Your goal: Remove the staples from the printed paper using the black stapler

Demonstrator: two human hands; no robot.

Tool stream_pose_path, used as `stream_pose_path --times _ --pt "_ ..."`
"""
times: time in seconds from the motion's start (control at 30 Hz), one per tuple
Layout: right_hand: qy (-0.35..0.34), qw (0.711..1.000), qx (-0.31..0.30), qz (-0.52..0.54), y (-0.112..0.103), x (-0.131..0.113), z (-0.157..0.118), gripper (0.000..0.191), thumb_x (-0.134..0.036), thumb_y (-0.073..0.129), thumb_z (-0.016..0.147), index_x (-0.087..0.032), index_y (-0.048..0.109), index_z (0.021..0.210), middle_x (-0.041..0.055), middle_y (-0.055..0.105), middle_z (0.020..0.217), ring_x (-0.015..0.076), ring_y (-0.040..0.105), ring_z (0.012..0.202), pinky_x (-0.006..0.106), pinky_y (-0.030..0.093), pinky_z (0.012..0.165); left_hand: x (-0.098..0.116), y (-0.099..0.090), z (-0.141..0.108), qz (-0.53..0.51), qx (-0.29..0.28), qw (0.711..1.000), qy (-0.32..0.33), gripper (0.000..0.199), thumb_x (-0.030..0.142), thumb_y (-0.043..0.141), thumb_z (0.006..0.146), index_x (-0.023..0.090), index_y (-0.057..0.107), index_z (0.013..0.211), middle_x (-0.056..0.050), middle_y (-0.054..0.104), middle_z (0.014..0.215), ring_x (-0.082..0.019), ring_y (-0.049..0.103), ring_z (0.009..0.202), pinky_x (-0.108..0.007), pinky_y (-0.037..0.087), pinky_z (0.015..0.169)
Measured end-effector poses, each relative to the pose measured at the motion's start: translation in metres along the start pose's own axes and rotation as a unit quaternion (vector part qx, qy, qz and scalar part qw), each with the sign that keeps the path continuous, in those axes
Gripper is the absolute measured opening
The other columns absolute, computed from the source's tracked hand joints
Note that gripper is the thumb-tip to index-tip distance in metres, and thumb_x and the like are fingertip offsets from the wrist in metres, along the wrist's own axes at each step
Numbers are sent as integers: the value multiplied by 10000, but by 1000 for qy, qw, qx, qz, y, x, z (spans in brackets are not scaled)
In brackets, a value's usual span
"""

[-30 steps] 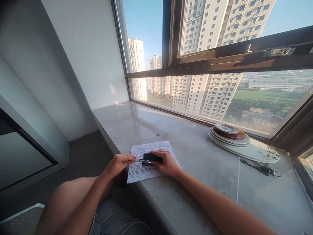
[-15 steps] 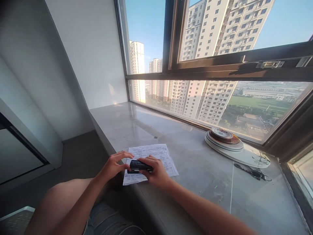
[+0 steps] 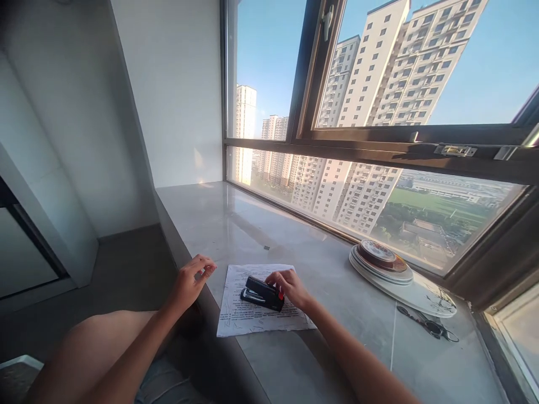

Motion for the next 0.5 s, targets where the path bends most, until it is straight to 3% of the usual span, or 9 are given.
stream_pose_path --times 0.07,0.13,0.2,0.27,0.33,0.5 --pt "-1 998 66 13 -5 10 3 626 -626 324 1014 -173 756 983 90 745 875 209 687 756 338 569 698 -1 -1 0 -3 0 1000 -9 248 375 516 1011 221 686 916 -39 666 965 -176 630 853 -282 464 713" --pt "-32 995 90 -28 -6 13 6 483 -584 450 995 -218 736 1126 98 743 1095 250 697 985 408 562 889 -3 2 -1 -3 -1 1000 -24 246 389 511 1012 227 689 958 -36 668 979 -176 632 849 -284 469 710" --pt "-71 994 34 -74 -5 14 8 409 -532 535 975 -264 704 1235 86 688 1278 270 633 1185 448 494 1040 -7 7 -2 -3 -4 999 -41 272 396 474 1025 230 688 999 -40 671 994 -184 638 871 -289 480 711" --pt "-93 990 -35 -102 -5 15 7 373 -495 543 981 -275 715 1228 79 680 1303 267 598 1248 446 463 1082 -10 14 -4 0 -7 999 -54 312 398 425 1040 230 688 1022 -50 671 1001 -197 642 903 -299 496 719" --pt "-94 985 -51 -133 -10 20 5 322 -473 556 977 -263 768 1100 82 726 1204 264 623 1195 426 486 1042 -9 20 -4 2 -9 998 -57 330 398 403 1044 229 686 1040 -58 668 1001 -205 644 911 -315 512 733" --pt "-14 968 66 -240 -19 38 4 371 -418 545 972 -210 733 729 87 706 805 229 644 800 368 522 780 25 12 9 -12 -21 999 -38 297 390 429 1035 240 677 1098 -64 651 1034 -199 641 901 -329 528 754"
Point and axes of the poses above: each hand's wrist, its own z-axis towards the middle knuckle, its own y-axis out of the palm, x = y × z, the point moved 1 cm from there along z, towards the middle knuckle
